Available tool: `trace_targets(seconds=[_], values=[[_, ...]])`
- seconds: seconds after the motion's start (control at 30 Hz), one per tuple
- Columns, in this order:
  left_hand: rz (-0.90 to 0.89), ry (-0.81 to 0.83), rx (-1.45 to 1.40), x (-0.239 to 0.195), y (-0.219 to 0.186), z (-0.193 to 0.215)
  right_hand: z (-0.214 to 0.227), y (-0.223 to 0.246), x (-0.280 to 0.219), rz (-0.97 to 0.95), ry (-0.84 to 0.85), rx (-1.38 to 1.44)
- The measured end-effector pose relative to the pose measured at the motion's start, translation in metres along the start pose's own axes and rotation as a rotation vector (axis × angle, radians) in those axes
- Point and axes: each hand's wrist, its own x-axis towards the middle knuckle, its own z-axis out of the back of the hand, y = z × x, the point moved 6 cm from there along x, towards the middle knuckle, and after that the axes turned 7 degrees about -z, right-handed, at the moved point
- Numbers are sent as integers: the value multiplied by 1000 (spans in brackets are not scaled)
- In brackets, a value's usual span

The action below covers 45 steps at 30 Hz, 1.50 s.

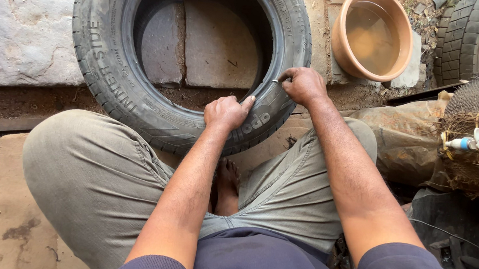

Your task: The person sits on the ground and uses a metal tool to pry and scrape the inner bead of a car tire. The tire is positioned upright against a concrete block for stability. The person repeatedly works the tool along the inner circumference of the tire.

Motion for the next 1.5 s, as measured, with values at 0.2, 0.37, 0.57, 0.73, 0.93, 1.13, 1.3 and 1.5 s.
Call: trace_targets(seconds=[0.2,0.37,0.57,0.73,0.93,1.13,1.3,1.5], values=[[-4,0,4,1,1,-2,3,1,-1,28,-20,-51],[-15,-43,6,2,1,0,-2,1,1,57,4,-15],[-1,-2,0,0,0,-1,-5,-3,4,11,19,-4],[4,-14,-14,1,2,-3,3,1,4,73,-106,-134],[-16,-11,10,3,2,-5,-5,-5,4,-2,-7,27],[-22,-33,-19,1,1,0,-3,-1,3,53,-29,-29],[-19,-50,-36,-1,2,0,-2,-5,4,37,-49,0],[1,22,-17,1,1,-3,-4,-10,12,-6,-79,-41]])
